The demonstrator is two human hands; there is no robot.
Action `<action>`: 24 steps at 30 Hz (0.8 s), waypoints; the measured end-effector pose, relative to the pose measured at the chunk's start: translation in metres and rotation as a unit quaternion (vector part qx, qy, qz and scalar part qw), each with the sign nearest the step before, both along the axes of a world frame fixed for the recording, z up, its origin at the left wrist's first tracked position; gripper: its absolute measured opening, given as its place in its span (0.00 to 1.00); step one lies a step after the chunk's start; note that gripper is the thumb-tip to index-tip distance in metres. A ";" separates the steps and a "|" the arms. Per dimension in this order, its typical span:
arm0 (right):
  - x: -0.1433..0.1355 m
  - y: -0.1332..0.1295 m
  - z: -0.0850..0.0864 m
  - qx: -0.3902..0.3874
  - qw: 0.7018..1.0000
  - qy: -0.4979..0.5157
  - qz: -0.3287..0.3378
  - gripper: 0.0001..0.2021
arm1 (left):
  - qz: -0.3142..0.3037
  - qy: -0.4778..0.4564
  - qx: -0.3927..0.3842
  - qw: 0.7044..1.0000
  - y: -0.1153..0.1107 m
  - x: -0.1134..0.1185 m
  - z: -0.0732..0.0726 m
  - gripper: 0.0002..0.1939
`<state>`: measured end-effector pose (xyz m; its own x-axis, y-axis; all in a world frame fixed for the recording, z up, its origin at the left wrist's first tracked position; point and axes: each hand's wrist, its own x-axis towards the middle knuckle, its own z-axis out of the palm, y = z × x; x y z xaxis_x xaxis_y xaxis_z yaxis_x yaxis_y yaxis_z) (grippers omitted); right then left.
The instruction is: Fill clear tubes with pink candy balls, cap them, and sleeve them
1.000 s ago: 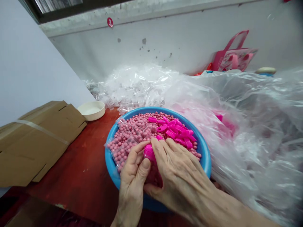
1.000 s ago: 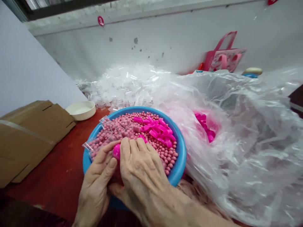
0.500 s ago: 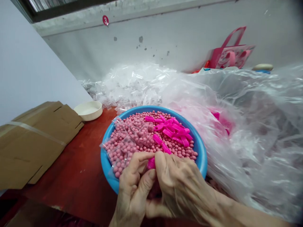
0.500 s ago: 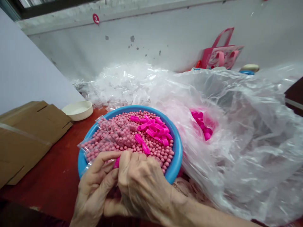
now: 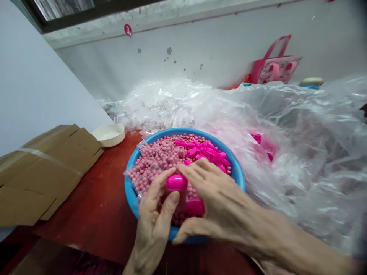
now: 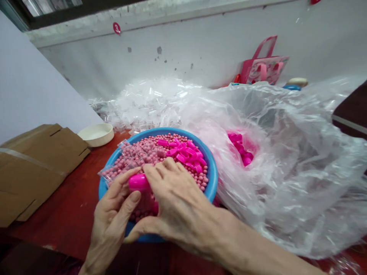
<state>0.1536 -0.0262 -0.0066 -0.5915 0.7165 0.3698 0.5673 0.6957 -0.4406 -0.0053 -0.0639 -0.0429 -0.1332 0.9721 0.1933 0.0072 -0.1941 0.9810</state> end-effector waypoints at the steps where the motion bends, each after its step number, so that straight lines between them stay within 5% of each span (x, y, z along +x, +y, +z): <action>1: 0.008 0.004 0.007 -0.005 1.000 0.009 -0.011 0.37 | 0.016 0.038 0.018 0.999 -0.002 -0.003 -0.001 0.14; 4: 0.037 0.021 0.021 -0.032 0.991 0.079 -0.104 0.20 | 0.036 0.142 0.045 0.988 -0.009 -0.013 -0.008 0.13; 7: 0.053 0.035 0.017 -0.030 0.983 0.050 -0.173 0.11 | 0.003 0.258 0.086 0.962 -0.018 -0.020 -0.021 0.16; 11: 0.045 0.042 -0.008 -0.057 0.989 -0.005 -0.135 0.08 | -0.039 0.330 0.125 0.935 -0.024 -0.022 -0.034 0.21; 18: 0.015 0.063 -0.044 -0.089 0.994 -0.008 -0.065 0.06 | -0.055 0.306 0.105 0.945 -0.021 -0.017 -0.032 0.22; 24: 0.020 0.071 -0.047 -0.143 0.987 0.049 -0.049 0.11 | -0.123 0.363 0.156 0.910 -0.020 -0.033 -0.026 0.25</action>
